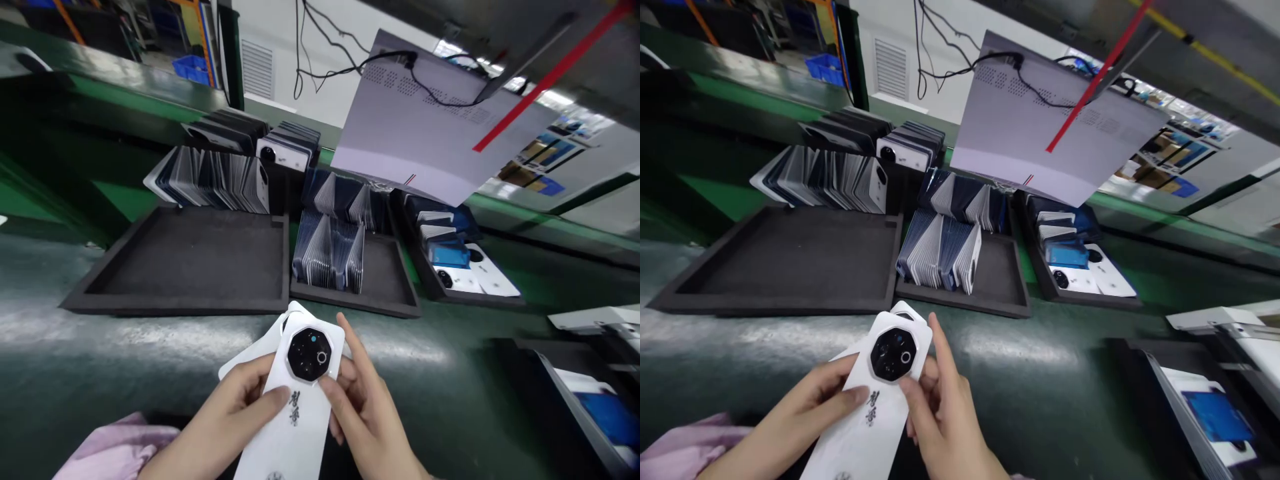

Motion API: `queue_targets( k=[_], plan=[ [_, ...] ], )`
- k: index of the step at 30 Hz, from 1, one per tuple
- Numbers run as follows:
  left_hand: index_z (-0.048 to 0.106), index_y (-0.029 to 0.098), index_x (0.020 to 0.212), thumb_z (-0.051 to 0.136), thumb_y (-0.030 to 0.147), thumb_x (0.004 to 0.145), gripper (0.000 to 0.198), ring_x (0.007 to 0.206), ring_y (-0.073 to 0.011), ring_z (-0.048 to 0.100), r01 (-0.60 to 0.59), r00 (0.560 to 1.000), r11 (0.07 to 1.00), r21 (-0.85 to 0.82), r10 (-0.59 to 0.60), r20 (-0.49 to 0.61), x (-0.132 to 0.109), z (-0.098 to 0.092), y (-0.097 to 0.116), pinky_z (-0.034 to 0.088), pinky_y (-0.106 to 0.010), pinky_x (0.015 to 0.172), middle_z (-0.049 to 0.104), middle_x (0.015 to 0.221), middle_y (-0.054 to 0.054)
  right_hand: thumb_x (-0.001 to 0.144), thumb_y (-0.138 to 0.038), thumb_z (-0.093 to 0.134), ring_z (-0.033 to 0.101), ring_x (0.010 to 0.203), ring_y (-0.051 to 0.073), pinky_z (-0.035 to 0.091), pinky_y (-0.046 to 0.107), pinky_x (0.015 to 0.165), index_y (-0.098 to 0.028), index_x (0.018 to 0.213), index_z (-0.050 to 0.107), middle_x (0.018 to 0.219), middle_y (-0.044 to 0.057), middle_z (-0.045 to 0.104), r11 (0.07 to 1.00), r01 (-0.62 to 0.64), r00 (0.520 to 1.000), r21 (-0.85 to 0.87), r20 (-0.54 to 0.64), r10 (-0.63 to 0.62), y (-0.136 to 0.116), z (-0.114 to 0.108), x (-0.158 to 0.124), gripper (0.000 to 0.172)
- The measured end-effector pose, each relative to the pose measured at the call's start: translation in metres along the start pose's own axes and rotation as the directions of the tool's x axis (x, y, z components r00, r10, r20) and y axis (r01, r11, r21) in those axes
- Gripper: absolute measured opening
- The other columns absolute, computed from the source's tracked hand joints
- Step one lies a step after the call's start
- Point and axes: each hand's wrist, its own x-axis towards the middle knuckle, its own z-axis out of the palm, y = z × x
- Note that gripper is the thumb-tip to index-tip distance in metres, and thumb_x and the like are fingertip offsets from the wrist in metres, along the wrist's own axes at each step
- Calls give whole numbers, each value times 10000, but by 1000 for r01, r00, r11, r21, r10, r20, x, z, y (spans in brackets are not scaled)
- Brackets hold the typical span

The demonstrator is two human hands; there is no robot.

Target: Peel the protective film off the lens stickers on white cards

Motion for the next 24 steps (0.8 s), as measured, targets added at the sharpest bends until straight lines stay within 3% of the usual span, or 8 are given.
queue_targets(
  k=[4,6,10,12,15,18,20,24],
  plan=[
    [693,171,797,687,488,922,340,634,-164,480,-10,999,1000,23,11,-53,2,0,-5,381,-239,586,591,703,13,1063,-407,656,554,607,124,514,261,585,-502,1706,138,836,-54,645,959,134,991,-249,9,-136,9,-1,2,831],
    [634,187,761,651,506,958,374,625,-157,436,-32,997,998,56,35,-67,2,0,-10,355,-237,571,539,694,27,987,-371,765,649,806,186,585,335,698,-488,1680,268,1106,29,665,802,290,941,-522,2,-339,13,-1,8,861],
    [589,199,767,572,514,1028,409,673,-168,430,-71,996,989,131,78,-52,2,-1,-18,363,-251,620,515,733,26,977,-207,724,449,1430,351,528,492,1005,-341,1265,707,1512,105,474,393,424,774,-816,101,-625,15,0,21,318],
    [621,188,816,533,527,1047,420,691,-173,426,-61,997,988,143,66,-32,2,-1,-18,358,-260,636,526,762,18,976,-132,675,405,1489,345,461,519,1084,-299,1021,735,1427,87,575,396,426,730,-813,49,-682,12,-5,25,184],
    [601,184,801,506,529,1049,436,676,-170,400,-25,999,991,132,30,-33,5,0,-15,322,-267,611,490,744,22,998,-146,661,662,1197,273,541,410,910,-258,886,682,1157,62,715,596,373,694,-711,-213,-688,-4,-17,24,159],
    [545,200,760,514,552,1026,442,639,-163,369,1,997,995,97,6,-74,12,4,-6,274,-273,570,414,699,41,975,-113,703,671,902,188,516,320,723,-248,843,651,980,16,668,586,396,463,-707,-398,-792,-27,-16,19,196],
    [566,191,758,550,589,996,464,638,-165,383,-29,996,997,70,35,-88,17,8,5,282,-273,568,424,689,38,966,-104,727,650,806,170,498,319,694,-256,796,680,871,-13,680,369,470,320,-802,-235,-918,-39,0,17,233],
    [595,189,722,623,642,968,516,692,-171,459,-200,971,979,30,203,-125,23,12,44,399,-252,625,512,713,19,1099,-145,578,710,706,120,503,292,642,-210,902,768,843,-63,837,18,694,266,-720,233,-936,-54,33,23,281]
  ],
)
